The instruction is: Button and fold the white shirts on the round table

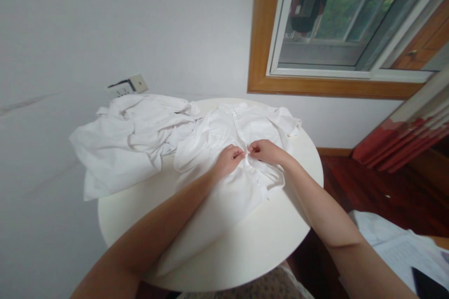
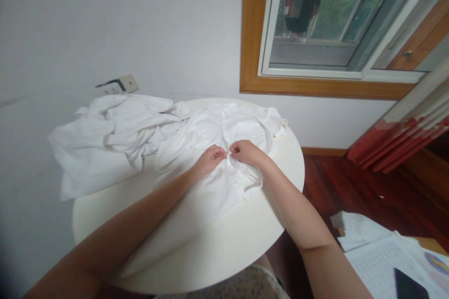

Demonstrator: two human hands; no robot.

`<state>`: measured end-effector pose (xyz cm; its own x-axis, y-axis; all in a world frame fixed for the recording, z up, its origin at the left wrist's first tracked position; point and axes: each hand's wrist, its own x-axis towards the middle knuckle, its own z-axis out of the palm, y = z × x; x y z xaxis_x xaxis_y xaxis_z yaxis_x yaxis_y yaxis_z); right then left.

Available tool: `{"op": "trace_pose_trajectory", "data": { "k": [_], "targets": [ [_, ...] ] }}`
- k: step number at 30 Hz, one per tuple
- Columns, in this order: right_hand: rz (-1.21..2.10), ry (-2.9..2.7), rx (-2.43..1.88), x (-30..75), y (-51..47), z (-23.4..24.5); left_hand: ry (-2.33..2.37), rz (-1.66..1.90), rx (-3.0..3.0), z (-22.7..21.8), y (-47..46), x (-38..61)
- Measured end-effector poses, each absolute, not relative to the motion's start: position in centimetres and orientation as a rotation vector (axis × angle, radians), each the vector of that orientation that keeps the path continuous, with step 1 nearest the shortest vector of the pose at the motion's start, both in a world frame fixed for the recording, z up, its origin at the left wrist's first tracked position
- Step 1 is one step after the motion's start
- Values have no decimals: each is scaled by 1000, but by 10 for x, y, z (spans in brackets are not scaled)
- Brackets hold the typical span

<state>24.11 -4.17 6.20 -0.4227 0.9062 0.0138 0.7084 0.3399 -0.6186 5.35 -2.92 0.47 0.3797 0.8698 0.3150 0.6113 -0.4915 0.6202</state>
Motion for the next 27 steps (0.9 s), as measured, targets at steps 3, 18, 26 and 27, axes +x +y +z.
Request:
{"op": "trace_pose_trajectory", "data": {
  "k": [3,18,26,27],
  "targets": [
    [742,-2253,-1410,239,-41,59,1256,892,2221,4,-29,53],
    [1193,-2043,-1370,242,-42,61,1234,902,2150,0,-27,52],
    [1671,-1700,-1198,252,-33,52,1226,900,2121,3,-27,52],
    [1656,-1678,-1190,251,-32,50,1219,901,2110,4,-28,52]
  ]
}}
